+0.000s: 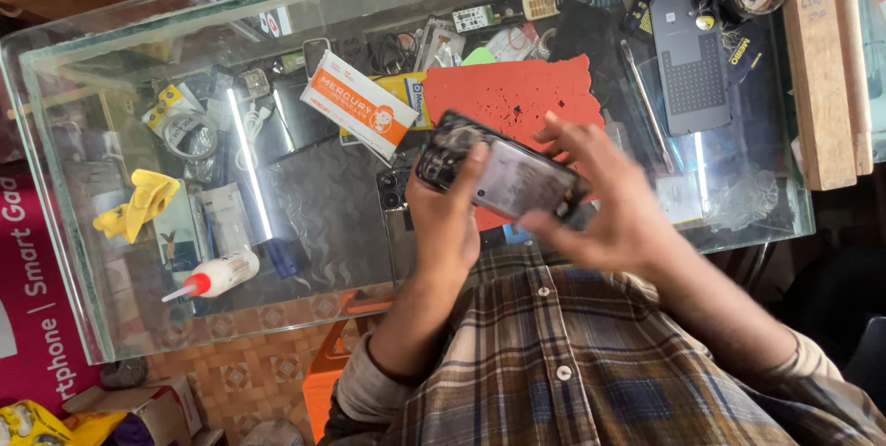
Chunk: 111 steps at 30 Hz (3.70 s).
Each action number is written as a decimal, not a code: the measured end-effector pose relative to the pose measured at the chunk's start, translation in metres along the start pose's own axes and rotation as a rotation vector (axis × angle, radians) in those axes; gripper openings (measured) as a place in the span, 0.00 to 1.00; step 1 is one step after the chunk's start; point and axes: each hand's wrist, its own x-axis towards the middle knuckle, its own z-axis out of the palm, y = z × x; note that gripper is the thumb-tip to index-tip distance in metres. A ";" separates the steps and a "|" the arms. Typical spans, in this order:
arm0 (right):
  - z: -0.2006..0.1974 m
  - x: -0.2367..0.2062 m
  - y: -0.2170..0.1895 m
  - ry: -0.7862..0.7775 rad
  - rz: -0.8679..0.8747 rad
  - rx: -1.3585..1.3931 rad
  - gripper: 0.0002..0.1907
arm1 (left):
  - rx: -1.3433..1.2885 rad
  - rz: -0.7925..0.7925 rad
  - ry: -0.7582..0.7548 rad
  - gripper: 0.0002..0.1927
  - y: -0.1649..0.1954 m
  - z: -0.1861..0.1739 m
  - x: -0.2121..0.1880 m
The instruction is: The person repairs a smartphone at a glass display counter. They open the phone's back cover, handle the exposed battery and internal components, reposition the phone repeatedly, and use a blue screwdriver to unscrew and work on the internals throughout the episode.
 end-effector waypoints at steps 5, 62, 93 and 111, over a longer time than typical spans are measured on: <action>0.027 0.005 0.022 -0.101 -0.155 -0.260 0.51 | 0.003 -0.104 0.004 0.16 -0.020 -0.028 -0.002; -0.019 -0.010 0.013 -0.350 -0.168 -0.428 0.13 | 1.146 0.828 -0.621 0.19 0.032 -0.075 -0.015; 0.044 0.050 0.057 -0.277 0.021 -0.090 0.07 | 1.116 0.993 -0.561 0.20 0.017 -0.076 -0.009; 0.019 0.087 0.054 -0.577 -0.045 -0.036 0.08 | 1.105 0.975 -0.524 0.21 0.013 -0.071 -0.007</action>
